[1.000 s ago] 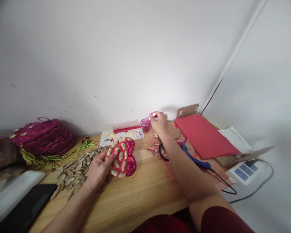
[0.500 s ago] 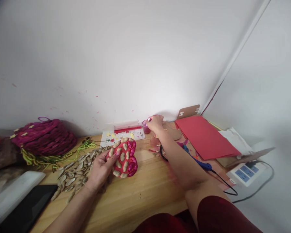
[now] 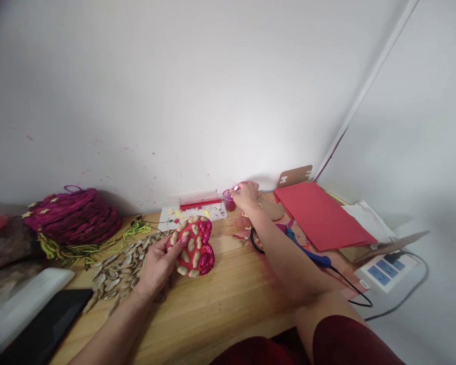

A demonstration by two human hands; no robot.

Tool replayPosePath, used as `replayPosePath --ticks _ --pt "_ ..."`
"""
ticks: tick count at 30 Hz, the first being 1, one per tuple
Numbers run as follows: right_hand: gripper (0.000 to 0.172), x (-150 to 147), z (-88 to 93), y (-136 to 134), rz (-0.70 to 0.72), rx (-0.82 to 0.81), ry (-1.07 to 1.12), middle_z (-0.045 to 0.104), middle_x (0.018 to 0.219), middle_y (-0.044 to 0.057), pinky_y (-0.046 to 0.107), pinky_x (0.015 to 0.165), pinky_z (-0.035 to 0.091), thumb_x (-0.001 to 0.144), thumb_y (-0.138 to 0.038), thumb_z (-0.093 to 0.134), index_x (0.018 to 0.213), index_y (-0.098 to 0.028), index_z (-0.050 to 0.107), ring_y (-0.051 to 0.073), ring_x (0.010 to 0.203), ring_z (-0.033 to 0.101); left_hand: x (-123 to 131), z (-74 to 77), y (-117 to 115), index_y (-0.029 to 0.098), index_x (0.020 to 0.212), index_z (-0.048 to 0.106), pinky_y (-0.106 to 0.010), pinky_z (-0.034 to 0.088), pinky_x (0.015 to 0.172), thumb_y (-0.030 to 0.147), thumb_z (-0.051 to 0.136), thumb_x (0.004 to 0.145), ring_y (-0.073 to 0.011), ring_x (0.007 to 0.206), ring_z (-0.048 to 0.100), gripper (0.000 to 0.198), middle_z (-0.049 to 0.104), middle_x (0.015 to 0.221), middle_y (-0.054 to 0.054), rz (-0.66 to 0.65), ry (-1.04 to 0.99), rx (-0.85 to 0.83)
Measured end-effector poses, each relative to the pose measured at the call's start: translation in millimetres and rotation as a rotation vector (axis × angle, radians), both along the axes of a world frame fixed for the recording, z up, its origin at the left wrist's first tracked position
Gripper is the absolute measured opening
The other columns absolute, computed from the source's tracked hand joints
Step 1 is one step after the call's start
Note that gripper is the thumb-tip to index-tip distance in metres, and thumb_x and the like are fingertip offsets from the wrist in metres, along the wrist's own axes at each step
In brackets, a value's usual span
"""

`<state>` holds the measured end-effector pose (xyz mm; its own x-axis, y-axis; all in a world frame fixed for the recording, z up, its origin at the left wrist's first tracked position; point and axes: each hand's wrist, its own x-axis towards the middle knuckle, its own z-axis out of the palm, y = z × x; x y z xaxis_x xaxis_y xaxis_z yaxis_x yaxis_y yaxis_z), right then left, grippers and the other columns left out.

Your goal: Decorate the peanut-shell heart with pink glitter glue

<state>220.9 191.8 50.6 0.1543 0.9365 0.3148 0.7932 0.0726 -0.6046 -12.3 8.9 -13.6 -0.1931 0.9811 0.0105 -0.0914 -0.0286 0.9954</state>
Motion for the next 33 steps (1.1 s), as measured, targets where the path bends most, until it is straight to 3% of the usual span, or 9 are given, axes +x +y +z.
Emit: replayPosePath --ticks 4,7,10,12,14,17,23,29,33 --pt "0.024 12 6.0 -15 0.002 0.14 0.169 0.077 0.113 0.014 0.044 0.104 0.046 0.089 -0.042 0.068 0.092 -0.02 0.078 0.034 0.124 0.06 2 3.5 0 0.015 0.082 0.076 -0.024 0.049 0.051 0.066 0.09 0.07 -0.0144 0.052 0.059 0.054 0.073 0.066 -0.004 -0.001 -0.034 0.012" --pt "0.037 18 7.1 -32 0.06 0.196 0.349 0.076 0.094 0.007 0.037 0.086 0.054 0.095 -0.054 0.056 0.096 -0.02 0.072 0.025 0.092 0.068 2 3.8 1 0.015 0.084 0.077 -0.026 0.052 0.053 0.065 0.09 0.071 -0.0171 0.054 0.064 0.053 0.075 0.068 -0.005 -0.006 -0.075 -0.003" --pt "0.05 15 6.4 -54 0.122 0.196 0.507 0.068 0.078 0.001 0.031 0.066 0.054 0.098 -0.068 0.047 0.094 -0.022 0.067 0.018 0.067 0.061 0 -0.4 1 0.016 0.087 0.077 -0.028 0.055 0.056 0.061 0.09 0.072 -0.019 0.056 0.066 0.049 0.074 0.067 -0.004 -0.009 -0.098 -0.012" --pt "0.049 9 6.3 -72 0.223 0.197 0.686 0.061 0.07 -0.003 0.028 0.057 0.049 0.091 -0.072 0.06 0.088 -0.023 0.064 0.015 0.059 0.054 -2 -3.0 1 0.016 0.088 0.077 -0.028 0.055 0.058 0.06 0.089 0.075 -0.0182 0.056 0.065 0.047 0.074 0.068 -0.004 -0.013 -0.085 -0.005" --pt "0.045 0 6.1 -89 0.377 0.223 0.816 0.061 0.07 -0.003 0.026 0.058 0.048 0.089 -0.067 0.069 0.087 -0.023 0.065 0.014 0.062 0.056 -3 -2.8 0 0.016 0.088 0.076 -0.027 0.053 0.058 0.06 0.087 0.078 -0.0165 0.057 0.062 0.045 0.074 0.07 -0.003 -0.007 -0.032 0.016" --pt "0.033 -9 3.5 -109 0.483 0.313 0.754 0.065 0.076 -0.001 0.028 0.069 0.052 0.097 -0.056 0.067 0.095 -0.023 0.069 0.015 0.071 0.061 -1 3.1 -5 0.017 0.082 0.076 -0.024 0.049 0.055 0.06 0.086 0.079 -0.0143 0.055 0.056 0.045 0.07 0.067 -0.001 0.02 0.075 0.061" --pt "0.019 -13 -4.7 -122 0.513 0.441 0.515 0.073 0.094 0.005 0.036 0.08 0.053 0.104 -0.042 0.061 0.101 -0.025 0.069 0.021 0.09 0.069 6 14.1 -11 0.019 0.079 0.078 -0.024 0.046 0.056 0.054 0.09 0.072 -0.0152 0.058 0.052 0.038 0.068 0.067 -0.002 0.1 0.222 0.06" --pt "0.009 -12 -1.0 -125 0.553 0.571 0.279 0.077 0.094 0.004 0.044 0.092 0.049 0.104 -0.03 0.06 0.101 -0.027 0.068 0.023 0.09 0.07 6 13.7 -14 0.02 0.066 0.069 -0.022 0.038 0.051 0.049 0.089 0.075 -0.0122 0.054 0.04 0.036 0.051 0.056 0.003 0.113 0.291 0.081" --pt "0.008 -14 -2.0 -126 0.586 0.567 0.245 0.078 0.093 0.003 0.043 0.092 0.047 0.104 -0.029 0.06 0.101 -0.028 0.068 0.023 0.09 0.07 6 10.8 -16 0.02 0.069 0.07 -0.023 0.041 0.054 0.05 0.087 0.078 -0.0132 0.057 0.044 0.036 0.056 0.061 0.001 0.092 0.297 0.074"
